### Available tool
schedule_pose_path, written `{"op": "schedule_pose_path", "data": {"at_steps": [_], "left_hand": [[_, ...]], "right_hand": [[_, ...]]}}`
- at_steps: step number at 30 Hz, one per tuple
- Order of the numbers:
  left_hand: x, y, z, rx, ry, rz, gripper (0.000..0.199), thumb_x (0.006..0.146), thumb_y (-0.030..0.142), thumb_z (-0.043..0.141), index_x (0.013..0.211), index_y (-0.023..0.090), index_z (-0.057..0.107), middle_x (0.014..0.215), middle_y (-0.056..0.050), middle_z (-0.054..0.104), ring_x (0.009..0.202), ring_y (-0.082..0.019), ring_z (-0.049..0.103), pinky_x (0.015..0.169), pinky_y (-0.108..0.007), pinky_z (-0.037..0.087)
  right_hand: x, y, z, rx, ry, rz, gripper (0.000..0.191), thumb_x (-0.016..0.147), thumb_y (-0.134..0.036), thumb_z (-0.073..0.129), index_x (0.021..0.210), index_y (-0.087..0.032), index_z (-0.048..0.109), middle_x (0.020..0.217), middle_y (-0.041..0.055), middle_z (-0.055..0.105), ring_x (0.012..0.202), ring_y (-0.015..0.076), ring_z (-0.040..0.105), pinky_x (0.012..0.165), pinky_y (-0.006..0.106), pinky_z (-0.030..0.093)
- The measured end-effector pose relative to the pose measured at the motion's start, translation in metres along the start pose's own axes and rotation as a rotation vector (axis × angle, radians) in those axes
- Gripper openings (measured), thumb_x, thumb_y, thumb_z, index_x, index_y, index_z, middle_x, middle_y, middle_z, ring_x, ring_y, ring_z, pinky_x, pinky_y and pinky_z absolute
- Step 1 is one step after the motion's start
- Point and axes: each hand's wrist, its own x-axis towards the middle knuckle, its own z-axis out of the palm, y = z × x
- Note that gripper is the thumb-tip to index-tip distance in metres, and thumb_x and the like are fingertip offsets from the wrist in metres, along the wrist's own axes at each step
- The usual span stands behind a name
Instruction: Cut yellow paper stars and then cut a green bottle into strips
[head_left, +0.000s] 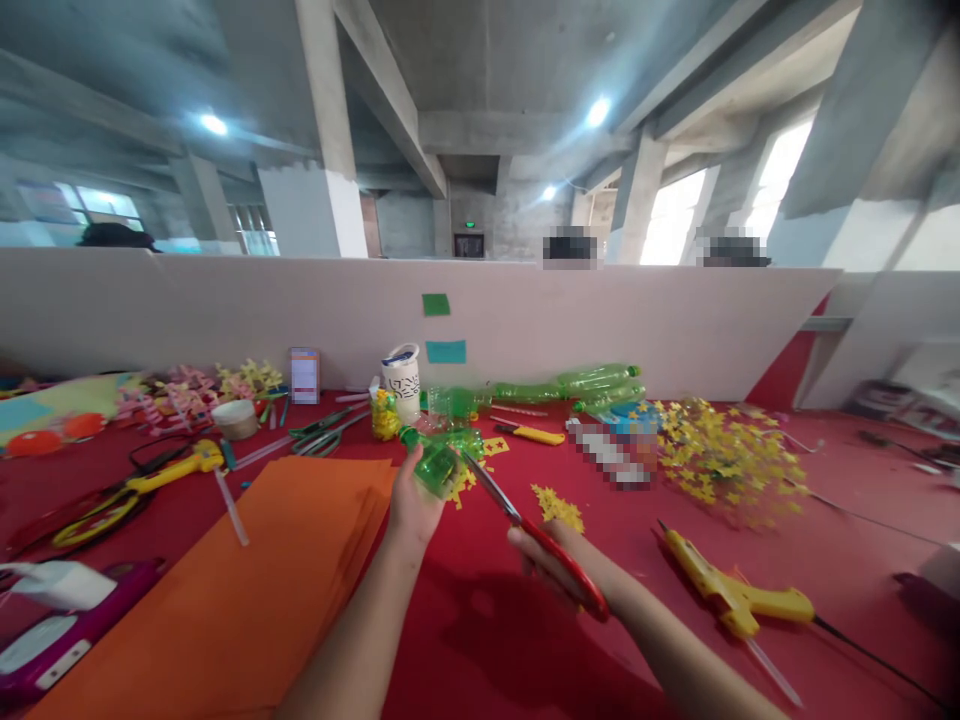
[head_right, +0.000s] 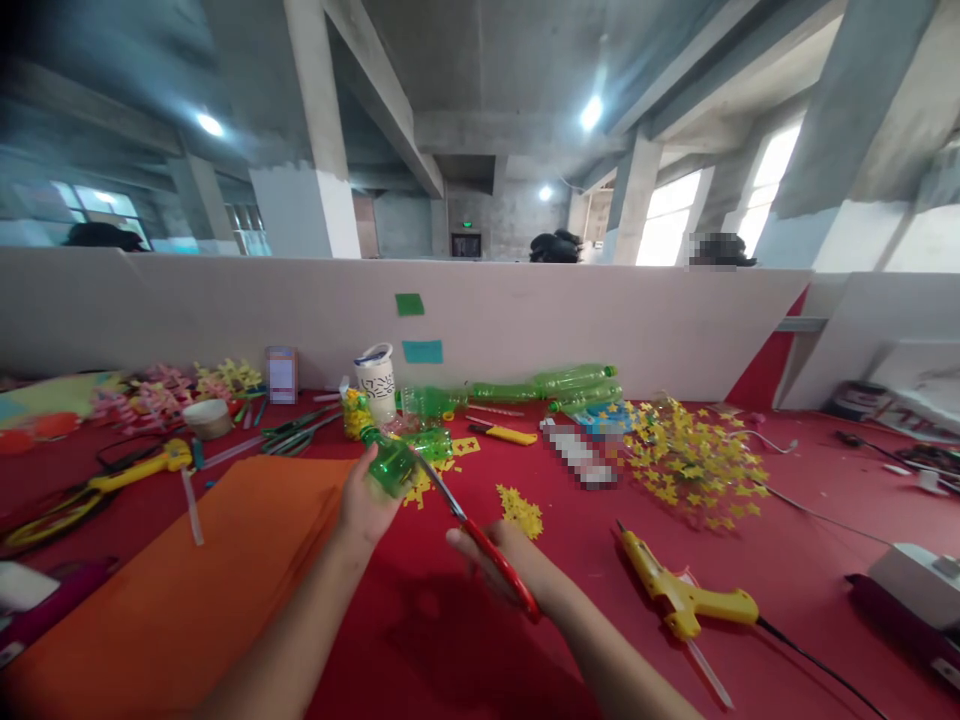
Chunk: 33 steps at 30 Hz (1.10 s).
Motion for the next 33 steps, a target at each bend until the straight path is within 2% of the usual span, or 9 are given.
{"op": "schedule_pose_path", "data": {"at_steps": [2, 6, 14, 22, 29, 33], "left_hand": [[0.000, 0.001, 0.000, -0.008, 0.017, 0.023, 0.010, 0.084, 0.023, 0.058, 0.087, 0.014, 0.063, 0.079, -0.007, 0.071, 0.075, -0.020, 0.069, 0.071, -0.034, 0.058], [0.000, -0.004, 0.000, 0.030, 0.048, 0.021, 0.011, 0.083, 0.022, 0.059, 0.088, 0.013, 0.064, 0.081, -0.008, 0.071, 0.074, -0.020, 0.069, 0.070, -0.034, 0.057], [-0.001, -0.010, -0.002, 0.061, -0.011, -0.013, 0.014, 0.082, 0.024, 0.061, 0.090, 0.014, 0.064, 0.084, -0.009, 0.071, 0.076, -0.020, 0.068, 0.069, -0.033, 0.056], [-0.001, -0.013, -0.002, 0.091, 0.017, -0.030, 0.012, 0.081, 0.021, 0.059, 0.090, 0.014, 0.063, 0.086, -0.009, 0.071, 0.072, -0.018, 0.068, 0.065, -0.031, 0.056], [-0.005, -0.011, 0.002, 0.017, 0.004, -0.069, 0.016, 0.084, 0.023, 0.054, 0.086, 0.011, 0.064, 0.081, -0.011, 0.070, 0.072, -0.020, 0.068, 0.065, -0.032, 0.057], [-0.004, -0.009, -0.001, -0.001, 0.005, -0.057, 0.016, 0.084, 0.023, 0.055, 0.086, 0.011, 0.065, 0.082, -0.011, 0.070, 0.074, -0.021, 0.068, 0.065, -0.031, 0.056]], "right_hand": [[0.001, 0.012, 0.005, -0.089, -0.045, -0.008, 0.055, 0.079, -0.068, 0.054, 0.059, -0.017, 0.054, 0.039, -0.0049, 0.041, 0.035, 0.0085, 0.042, 0.039, 0.020, 0.030], [0.007, 0.024, 0.012, -0.113, -0.015, 0.052, 0.060, 0.078, -0.073, 0.051, 0.057, -0.018, 0.050, 0.043, -0.0033, 0.043, 0.036, 0.0093, 0.043, 0.038, 0.021, 0.029], [0.000, 0.016, 0.012, -0.094, -0.017, 0.001, 0.057, 0.081, -0.071, 0.049, 0.061, -0.018, 0.051, 0.040, -0.0047, 0.042, 0.033, 0.0081, 0.042, 0.037, 0.019, 0.029], [-0.005, 0.009, 0.013, 0.024, -0.062, -0.025, 0.059, 0.081, -0.072, 0.044, 0.064, -0.017, 0.054, 0.035, -0.0063, 0.037, 0.030, 0.0083, 0.039, 0.033, 0.018, 0.027], [0.000, 0.017, 0.018, -0.035, -0.095, 0.028, 0.062, 0.080, -0.075, 0.046, 0.060, -0.017, 0.054, 0.038, -0.0039, 0.042, 0.033, 0.0092, 0.044, 0.033, 0.018, 0.031], [0.002, 0.019, 0.019, -0.049, -0.071, 0.028, 0.061, 0.079, -0.075, 0.046, 0.060, -0.017, 0.053, 0.042, -0.0029, 0.045, 0.034, 0.0093, 0.046, 0.033, 0.018, 0.031]]}}
